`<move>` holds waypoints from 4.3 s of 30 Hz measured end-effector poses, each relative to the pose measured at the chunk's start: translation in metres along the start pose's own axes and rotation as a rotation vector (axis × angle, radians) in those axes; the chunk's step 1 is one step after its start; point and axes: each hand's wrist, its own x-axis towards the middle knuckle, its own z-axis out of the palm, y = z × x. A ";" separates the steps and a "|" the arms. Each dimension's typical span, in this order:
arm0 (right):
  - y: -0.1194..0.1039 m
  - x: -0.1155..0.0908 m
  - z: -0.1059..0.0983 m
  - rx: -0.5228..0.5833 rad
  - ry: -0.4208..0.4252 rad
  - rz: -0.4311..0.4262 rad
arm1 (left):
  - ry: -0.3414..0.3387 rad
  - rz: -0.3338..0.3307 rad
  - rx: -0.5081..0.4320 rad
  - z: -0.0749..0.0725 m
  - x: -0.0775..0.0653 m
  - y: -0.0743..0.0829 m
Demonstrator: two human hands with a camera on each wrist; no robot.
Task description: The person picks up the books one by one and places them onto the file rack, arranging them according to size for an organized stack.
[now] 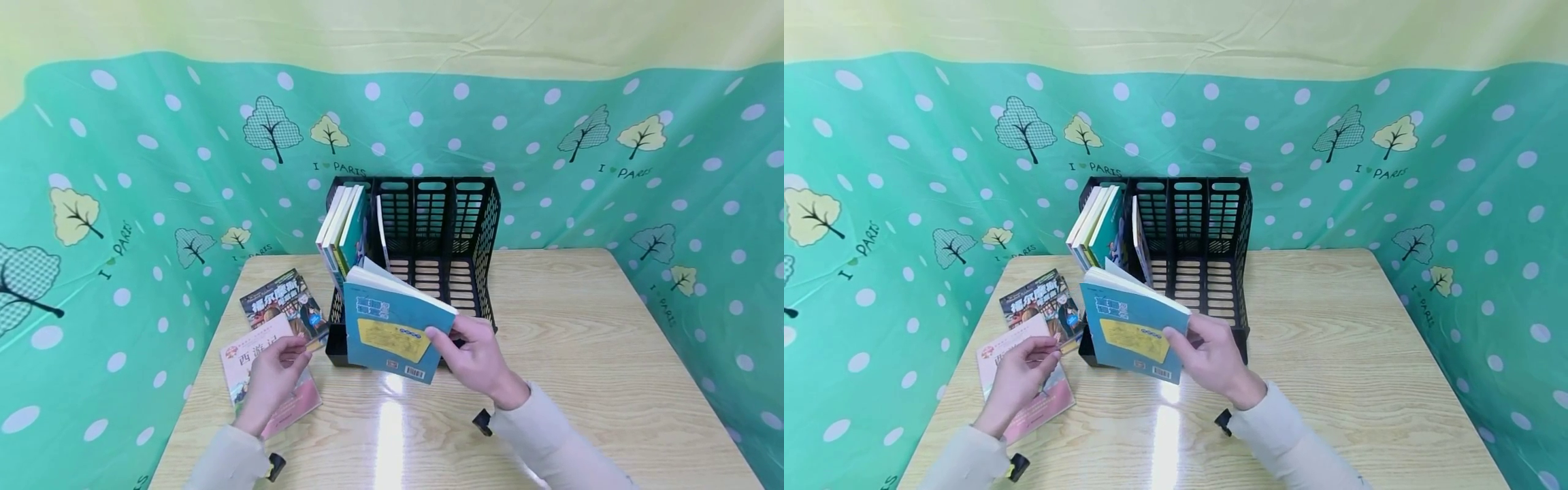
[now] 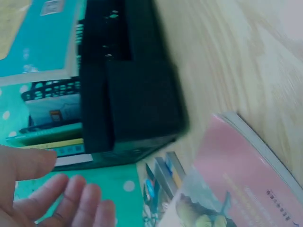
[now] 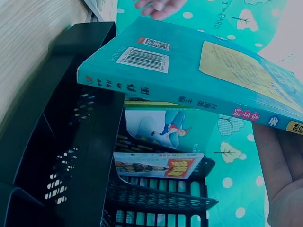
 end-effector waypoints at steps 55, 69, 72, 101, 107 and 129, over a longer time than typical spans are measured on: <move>0.048 0.052 -0.053 -0.230 -0.014 0.408 | 0.049 -0.002 0.759 0.025 0.026 -0.056; 0.071 0.069 -0.056 -0.216 -0.011 0.499 | 0.039 0.006 0.773 0.026 0.027 -0.056; 0.072 0.074 -0.057 -0.206 -0.013 0.516 | 0.048 0.025 0.773 0.026 0.027 -0.056; 0.059 0.106 -0.032 -0.552 0.125 0.355 | 0.053 0.073 0.775 0.026 0.026 -0.058; 0.055 0.119 -0.015 -0.680 0.121 0.254 | 0.059 0.081 0.769 0.028 0.026 -0.058; 0.074 0.141 0.032 -0.829 0.112 0.183 | 0.007 0.010 0.700 0.022 0.023 -0.049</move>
